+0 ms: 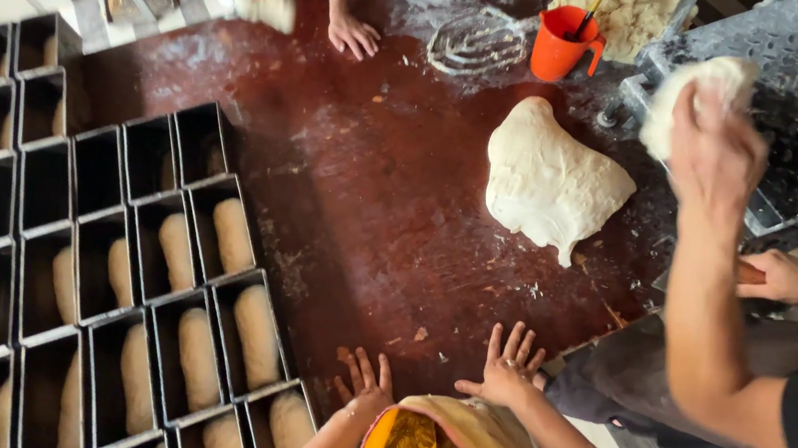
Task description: The person tears pieces from a large mass of dough on a bakery worktable, rolls each piece by hand into a cylindrical loaf shape, and places the shaped dough into empty compartments of black loaf pans arranged on the table. Other workers at the same table cut dough with a scraper and shape pieces alongside.
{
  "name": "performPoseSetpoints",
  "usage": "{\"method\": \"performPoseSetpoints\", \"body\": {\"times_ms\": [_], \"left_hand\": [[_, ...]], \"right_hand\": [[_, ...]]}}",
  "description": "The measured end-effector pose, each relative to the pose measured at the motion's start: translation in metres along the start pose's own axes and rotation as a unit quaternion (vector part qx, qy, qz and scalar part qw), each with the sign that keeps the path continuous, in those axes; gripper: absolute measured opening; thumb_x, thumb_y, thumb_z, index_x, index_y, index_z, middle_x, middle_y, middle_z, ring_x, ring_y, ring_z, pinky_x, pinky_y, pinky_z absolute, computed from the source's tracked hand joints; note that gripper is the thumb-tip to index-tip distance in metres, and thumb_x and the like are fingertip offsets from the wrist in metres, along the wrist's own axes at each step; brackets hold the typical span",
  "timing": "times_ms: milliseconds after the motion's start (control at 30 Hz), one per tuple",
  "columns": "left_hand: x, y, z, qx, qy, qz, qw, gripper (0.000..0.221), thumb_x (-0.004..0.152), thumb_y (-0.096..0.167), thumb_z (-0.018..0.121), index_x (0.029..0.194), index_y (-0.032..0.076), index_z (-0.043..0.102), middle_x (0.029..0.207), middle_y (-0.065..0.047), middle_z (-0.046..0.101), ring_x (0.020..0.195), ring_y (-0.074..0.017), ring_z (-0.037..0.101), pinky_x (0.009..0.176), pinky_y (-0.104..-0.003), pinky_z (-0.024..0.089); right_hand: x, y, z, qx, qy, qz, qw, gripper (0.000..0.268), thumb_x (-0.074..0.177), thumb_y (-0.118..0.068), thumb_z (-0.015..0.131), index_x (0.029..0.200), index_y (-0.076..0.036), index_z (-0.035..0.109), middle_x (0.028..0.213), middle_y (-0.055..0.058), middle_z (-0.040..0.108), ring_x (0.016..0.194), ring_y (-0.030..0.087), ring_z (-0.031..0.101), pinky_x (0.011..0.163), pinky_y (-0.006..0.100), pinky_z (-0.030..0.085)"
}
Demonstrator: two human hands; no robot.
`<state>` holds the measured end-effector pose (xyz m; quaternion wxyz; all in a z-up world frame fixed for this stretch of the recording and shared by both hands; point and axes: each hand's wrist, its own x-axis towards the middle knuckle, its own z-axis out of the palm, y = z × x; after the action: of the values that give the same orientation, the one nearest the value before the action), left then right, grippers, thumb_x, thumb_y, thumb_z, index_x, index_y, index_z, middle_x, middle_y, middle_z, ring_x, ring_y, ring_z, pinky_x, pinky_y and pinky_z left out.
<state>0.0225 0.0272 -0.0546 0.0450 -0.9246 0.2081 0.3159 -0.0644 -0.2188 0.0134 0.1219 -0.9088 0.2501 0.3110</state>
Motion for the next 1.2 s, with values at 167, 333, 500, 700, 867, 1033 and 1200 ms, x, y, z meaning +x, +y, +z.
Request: {"method": "performPoseSetpoints", "body": {"times_ms": [167,333,500,700,867,1033,1200], "left_hand": [[0.023,-0.012,0.054,0.071,0.175,0.05,0.981,0.076,0.098,0.037,0.048,0.162,0.011,0.015,0.163,-0.039,-0.005,0.149,-0.0636,-0.005,0.103,-0.084,0.021],[-0.011,-0.027,-0.035,0.002,0.122,0.136,0.983,0.079,0.088,0.04,0.061,0.155,0.008,0.032,0.152,-0.045,0.015,0.136,-0.0693,0.015,0.089,-0.07,0.039],[-0.002,-0.048,-0.136,-0.347,0.297,0.105,0.883,0.034,0.086,0.032,0.073,0.108,0.007,0.068,0.099,-0.017,0.072,0.094,-0.0407,0.069,0.08,-0.047,0.055],[0.133,-0.033,-0.133,-0.442,0.43,-0.058,0.785,0.057,0.089,0.034,0.08,0.123,-0.004,0.055,0.11,-0.032,0.062,0.094,-0.0477,0.064,0.08,-0.05,0.053],[0.114,0.013,-0.197,-0.588,0.291,-0.041,0.753,0.043,0.088,0.026,0.07,0.121,0.001,0.057,0.106,-0.018,0.069,0.092,-0.0329,0.069,0.077,-0.043,0.057],[0.028,0.024,-0.212,-0.747,0.139,0.206,0.616,0.028,0.094,0.014,0.069,0.116,0.003,0.058,0.101,-0.007,0.066,0.086,-0.0165,0.065,0.066,-0.034,0.056],[-0.046,0.013,-0.185,-0.757,0.007,0.263,0.598,0.03,0.094,0.014,0.071,0.121,0.004,0.061,0.103,-0.003,0.069,0.088,-0.0109,0.067,0.073,-0.03,0.059]], "right_hand": [[0.013,0.005,0.015,0.007,0.053,-0.01,0.999,0.152,0.068,-0.086,0.07,0.16,-0.003,-0.017,0.162,0.038,-0.022,0.15,0.059,-0.017,0.117,0.074,-0.001],[0.019,0.01,0.031,0.012,0.08,-0.03,0.996,0.151,0.068,-0.086,0.071,0.159,-0.001,-0.014,0.16,0.042,-0.021,0.147,0.063,-0.017,0.112,0.077,-0.004],[0.024,0.008,0.033,0.021,0.082,-0.015,0.996,0.156,0.062,-0.088,0.071,0.16,-0.002,-0.016,0.16,0.04,-0.023,0.147,0.06,-0.021,0.112,0.077,-0.006],[0.026,0.008,0.03,0.026,0.06,-0.013,0.998,0.159,0.062,-0.089,0.071,0.159,-0.001,-0.018,0.158,0.042,-0.026,0.146,0.062,-0.024,0.111,0.078,-0.007],[0.021,0.007,0.013,0.065,0.054,-0.009,0.996,0.143,0.069,-0.083,0.07,0.162,-0.004,-0.006,0.161,0.041,-0.016,0.149,0.061,-0.014,0.113,0.075,0.002],[0.053,0.011,0.018,0.589,0.103,-0.217,0.771,0.093,0.094,-0.057,0.066,0.156,0.004,0.035,0.159,0.033,0.044,0.143,0.049,0.049,0.115,0.058,0.042],[0.019,-0.018,-0.036,0.25,0.419,-0.408,0.772,0.043,0.102,-0.014,0.063,0.142,0.001,0.054,0.134,0.015,0.062,0.123,0.028,0.062,0.102,0.04,0.054]]}}
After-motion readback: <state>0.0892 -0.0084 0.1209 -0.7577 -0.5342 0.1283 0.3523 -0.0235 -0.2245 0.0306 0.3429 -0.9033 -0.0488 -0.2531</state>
